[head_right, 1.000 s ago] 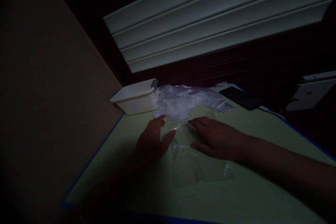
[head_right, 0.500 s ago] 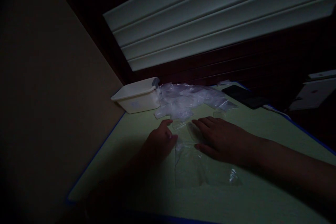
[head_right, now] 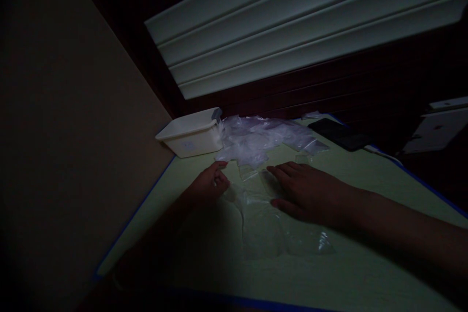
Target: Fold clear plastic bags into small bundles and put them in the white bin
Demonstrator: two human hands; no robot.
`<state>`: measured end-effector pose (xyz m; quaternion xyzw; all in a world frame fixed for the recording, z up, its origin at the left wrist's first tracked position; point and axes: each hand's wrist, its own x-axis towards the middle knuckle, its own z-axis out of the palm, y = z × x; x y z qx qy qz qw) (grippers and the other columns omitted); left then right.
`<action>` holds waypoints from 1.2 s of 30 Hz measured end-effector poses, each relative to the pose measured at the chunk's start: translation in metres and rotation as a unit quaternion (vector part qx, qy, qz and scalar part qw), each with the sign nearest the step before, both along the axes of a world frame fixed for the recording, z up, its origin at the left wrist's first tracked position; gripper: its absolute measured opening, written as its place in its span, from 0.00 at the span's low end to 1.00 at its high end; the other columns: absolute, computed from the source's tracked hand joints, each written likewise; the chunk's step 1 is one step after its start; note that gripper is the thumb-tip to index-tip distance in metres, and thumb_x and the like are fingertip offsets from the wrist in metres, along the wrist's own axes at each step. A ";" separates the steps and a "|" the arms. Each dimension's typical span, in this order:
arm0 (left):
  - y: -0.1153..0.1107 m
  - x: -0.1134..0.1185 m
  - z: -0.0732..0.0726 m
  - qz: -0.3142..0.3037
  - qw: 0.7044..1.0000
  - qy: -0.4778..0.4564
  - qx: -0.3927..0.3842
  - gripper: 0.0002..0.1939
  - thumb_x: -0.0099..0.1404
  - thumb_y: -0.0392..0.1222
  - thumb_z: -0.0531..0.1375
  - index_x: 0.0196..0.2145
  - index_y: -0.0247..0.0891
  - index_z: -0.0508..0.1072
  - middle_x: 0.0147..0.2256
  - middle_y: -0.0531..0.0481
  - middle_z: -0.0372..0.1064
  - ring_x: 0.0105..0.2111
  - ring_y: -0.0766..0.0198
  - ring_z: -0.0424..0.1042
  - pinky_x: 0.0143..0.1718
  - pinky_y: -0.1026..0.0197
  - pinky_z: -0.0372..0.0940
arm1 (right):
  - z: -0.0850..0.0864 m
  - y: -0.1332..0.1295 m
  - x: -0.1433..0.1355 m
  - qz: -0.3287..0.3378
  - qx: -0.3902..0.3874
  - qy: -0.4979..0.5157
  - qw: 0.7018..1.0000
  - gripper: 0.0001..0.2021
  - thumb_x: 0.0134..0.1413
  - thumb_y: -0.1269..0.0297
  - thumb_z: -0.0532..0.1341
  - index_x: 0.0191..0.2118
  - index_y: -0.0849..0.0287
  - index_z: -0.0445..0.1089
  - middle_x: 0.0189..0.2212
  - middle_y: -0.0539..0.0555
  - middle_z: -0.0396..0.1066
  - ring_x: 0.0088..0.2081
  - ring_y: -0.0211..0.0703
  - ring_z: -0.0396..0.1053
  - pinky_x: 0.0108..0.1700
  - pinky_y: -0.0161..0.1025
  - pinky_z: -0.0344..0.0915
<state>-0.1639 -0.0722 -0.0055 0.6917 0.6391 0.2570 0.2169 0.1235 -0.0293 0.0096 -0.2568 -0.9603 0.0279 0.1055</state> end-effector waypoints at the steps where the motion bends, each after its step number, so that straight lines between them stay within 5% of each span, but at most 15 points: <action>1: 0.000 -0.001 0.001 0.005 1.000 0.017 0.001 0.27 0.59 0.38 0.56 0.56 0.34 0.59 0.30 0.52 0.70 0.27 0.65 0.69 0.29 0.64 0.60 | -0.001 0.000 0.000 -0.001 0.002 -0.002 1.000 0.33 0.60 0.48 0.53 0.62 0.69 0.58 0.56 0.70 0.65 0.54 0.59 0.66 0.54 0.54 0.65; 6: -0.002 -0.003 0.003 0.017 0.993 0.116 0.020 0.26 0.60 0.36 0.54 0.57 0.34 0.59 0.33 0.50 0.71 0.32 0.62 0.70 0.36 0.59 0.63 | -0.002 0.002 0.001 0.001 -0.004 -0.007 1.000 0.33 0.61 0.48 0.52 0.63 0.68 0.56 0.55 0.69 0.65 0.54 0.59 0.66 0.55 0.54 0.65; 11: -0.008 0.012 0.011 0.014 0.970 0.163 0.181 0.21 0.63 0.36 0.53 0.54 0.32 0.62 0.43 0.42 0.68 0.44 0.57 0.67 0.49 0.51 0.62 | 0.000 0.001 0.001 -0.003 -0.010 -0.002 1.000 0.34 0.60 0.46 0.52 0.63 0.67 0.57 0.56 0.69 0.65 0.54 0.59 0.66 0.55 0.54 0.65; 14: -0.016 0.027 0.016 -0.091 0.965 0.138 0.205 0.15 0.65 0.42 0.55 0.49 0.35 0.67 0.43 0.43 0.68 0.46 0.57 0.66 0.51 0.52 0.63 | 0.000 0.000 0.001 -0.010 -0.017 -0.002 1.000 0.34 0.60 0.45 0.51 0.63 0.67 0.57 0.56 0.69 0.65 0.55 0.59 0.66 0.55 0.54 0.65; 17: -0.024 0.036 0.016 -0.205 0.955 0.142 0.161 0.21 0.63 0.47 0.59 0.51 0.36 0.66 0.49 0.43 0.68 0.50 0.56 0.65 0.53 0.51 0.62 | -0.001 0.000 0.000 -0.007 -0.016 0.001 1.000 0.35 0.59 0.45 0.53 0.63 0.67 0.57 0.57 0.69 0.63 0.56 0.59 0.65 0.56 0.54 0.64; 23: -0.027 0.030 0.010 -0.250 0.948 0.163 0.108 0.31 0.61 0.53 0.61 0.57 0.35 0.63 0.55 0.39 0.63 0.55 0.52 0.62 0.58 0.49 0.58 | 0.010 0.009 0.004 -0.003 -0.046 0.031 0.998 0.34 0.58 0.46 0.55 0.64 0.61 0.55 0.59 0.65 0.62 0.56 0.59 0.65 0.55 0.53 0.65; 26: -0.025 0.025 0.011 -0.254 0.947 0.167 0.101 0.31 0.60 0.53 0.62 0.56 0.35 0.63 0.55 0.40 0.64 0.55 0.52 0.62 0.57 0.48 0.59 | 0.020 0.028 0.016 -0.121 -0.038 0.075 0.989 0.28 0.61 0.50 0.52 0.60 0.63 0.59 0.57 0.67 0.64 0.53 0.60 0.67 0.51 0.53 0.66; 30: -0.024 0.025 0.015 -0.259 0.946 0.162 0.107 0.30 0.61 0.52 0.61 0.56 0.35 0.64 0.55 0.40 0.64 0.56 0.53 0.61 0.58 0.47 0.58 | 0.024 0.054 0.034 -0.239 -0.065 0.046 0.968 0.21 0.61 0.49 0.49 0.46 0.62 0.67 0.37 0.65 0.75 0.34 0.54 0.73 0.35 0.48 0.66; 36: -0.028 0.034 0.017 -0.262 0.944 0.139 0.145 0.25 0.65 0.51 0.57 0.56 0.37 0.64 0.57 0.41 0.63 0.58 0.56 0.60 0.59 0.48 0.57 | 0.011 0.061 0.041 -0.296 -0.090 -0.017 0.951 0.17 0.57 0.48 0.52 0.34 0.58 0.67 0.30 0.63 0.74 0.27 0.49 0.70 0.27 0.42 0.57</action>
